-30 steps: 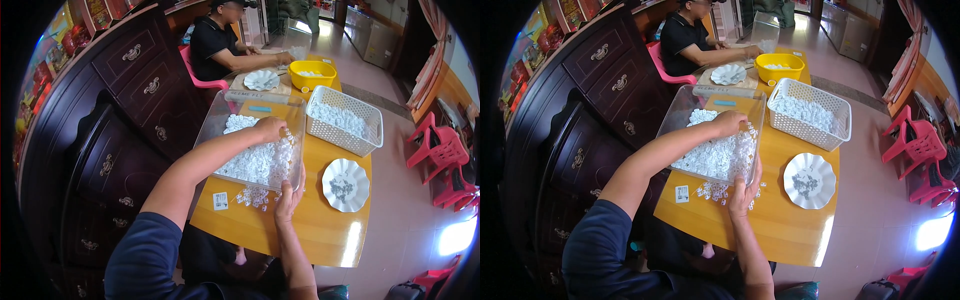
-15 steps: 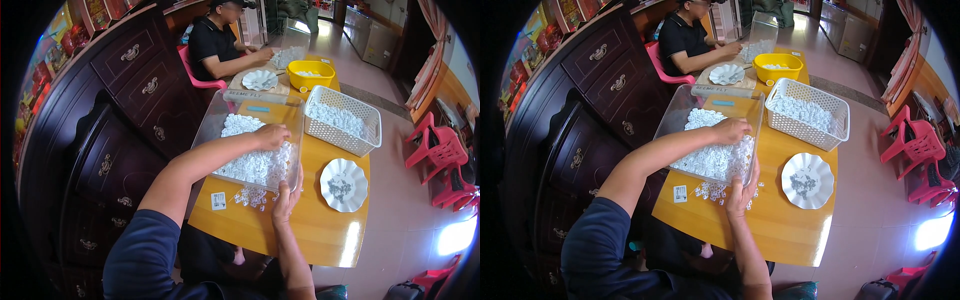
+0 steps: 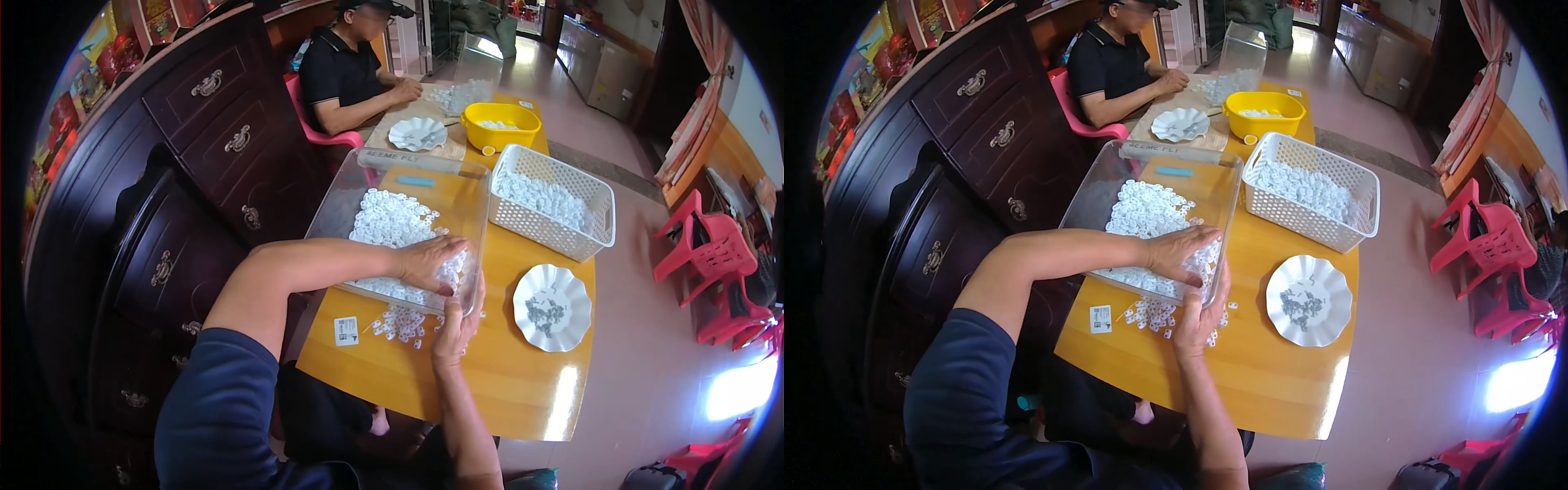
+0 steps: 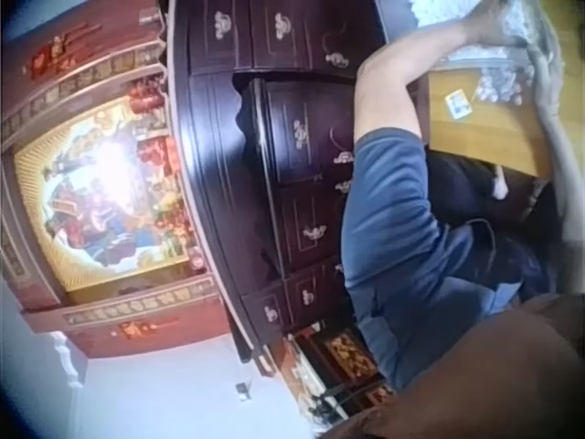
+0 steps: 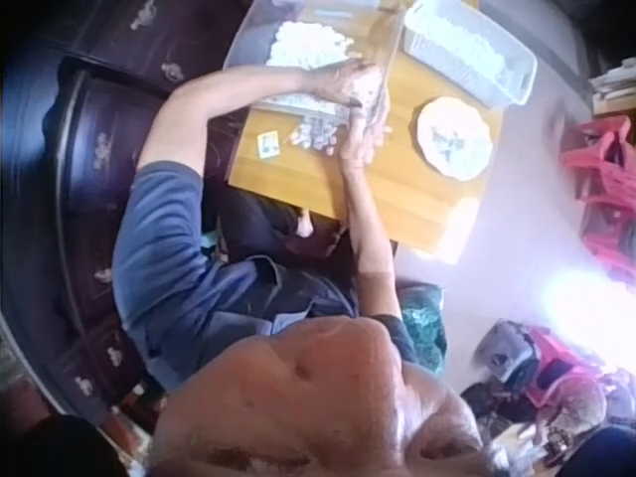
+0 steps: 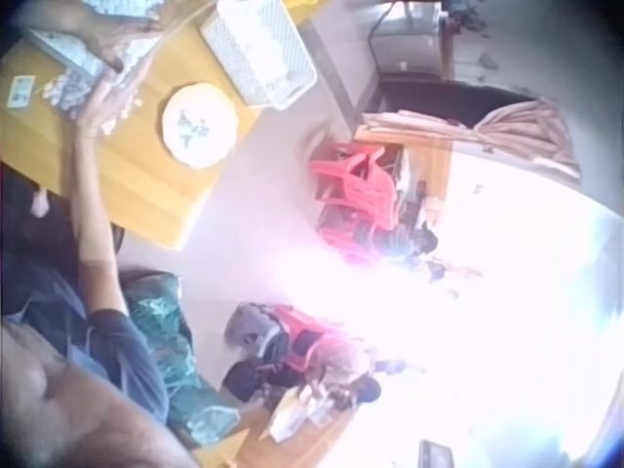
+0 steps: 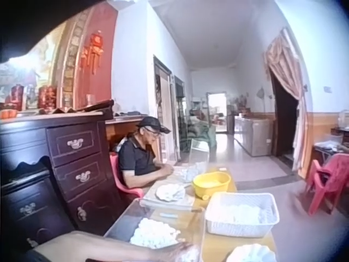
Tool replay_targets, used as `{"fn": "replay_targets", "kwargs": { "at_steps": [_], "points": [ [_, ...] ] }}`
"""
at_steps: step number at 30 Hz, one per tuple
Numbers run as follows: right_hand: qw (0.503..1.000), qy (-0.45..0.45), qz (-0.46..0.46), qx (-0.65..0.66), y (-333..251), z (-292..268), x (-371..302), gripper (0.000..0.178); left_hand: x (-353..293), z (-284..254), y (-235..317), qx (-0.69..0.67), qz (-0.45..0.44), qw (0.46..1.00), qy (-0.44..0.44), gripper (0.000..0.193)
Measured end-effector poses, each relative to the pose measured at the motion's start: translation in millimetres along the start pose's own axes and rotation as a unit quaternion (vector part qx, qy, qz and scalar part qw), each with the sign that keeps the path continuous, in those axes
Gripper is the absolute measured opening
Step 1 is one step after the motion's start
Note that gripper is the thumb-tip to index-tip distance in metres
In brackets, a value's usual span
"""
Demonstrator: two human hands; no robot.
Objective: The recorder manually assembles small white plastic components by snapping them together at a workspace.
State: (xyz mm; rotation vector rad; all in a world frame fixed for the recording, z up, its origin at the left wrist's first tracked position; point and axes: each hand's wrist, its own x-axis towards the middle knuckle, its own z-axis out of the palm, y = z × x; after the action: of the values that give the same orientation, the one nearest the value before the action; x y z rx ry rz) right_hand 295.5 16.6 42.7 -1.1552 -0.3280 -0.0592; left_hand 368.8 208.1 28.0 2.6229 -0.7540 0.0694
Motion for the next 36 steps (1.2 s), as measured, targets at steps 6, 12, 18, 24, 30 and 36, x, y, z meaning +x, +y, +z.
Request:
{"fn": "replay_targets", "kwargs": {
  "at_steps": [6, 12, 18, 24, 30, 36],
  "points": [
    [0.997, -0.003, -0.029, -0.070, 5.1, -3.7, 5.7, 0.063, 0.2, -2.7, 28.0, 0.013, -0.020, 1.000, 0.010, 0.093],
    [1.000, 0.004, 0.028, -0.012, 9.2, 5.7, 6.8, 0.061, -3.7, 9.1, 12.6, 0.034, 0.003, 0.999, 0.035, 0.078],
    [0.999, 0.014, -0.007, -0.032, 12.6, 7.1, 6.6, 0.059, -0.6, 17.7, -0.7, 0.055, 0.057, 0.995, 0.060, 0.066],
    [0.998, 0.025, -0.019, -0.052, 2.8, 13.1, 7.5, 0.057, 4.4, 16.5, -6.1, 0.092, 0.072, 0.991, 0.062, 0.054],
    [0.997, 0.027, -0.020, -0.071, -0.5, 13.0, 6.9, 0.058, 10.7, 0.8, -0.4, 0.139, 0.023, 0.990, -0.009, 0.046],
    [0.997, 0.023, 0.004, -0.071, -4.0, 10.2, 7.1, 0.058, 18.5, -10.3, 6.9, 0.151, 0.011, 0.987, -0.049, 0.039]
  ]
}}
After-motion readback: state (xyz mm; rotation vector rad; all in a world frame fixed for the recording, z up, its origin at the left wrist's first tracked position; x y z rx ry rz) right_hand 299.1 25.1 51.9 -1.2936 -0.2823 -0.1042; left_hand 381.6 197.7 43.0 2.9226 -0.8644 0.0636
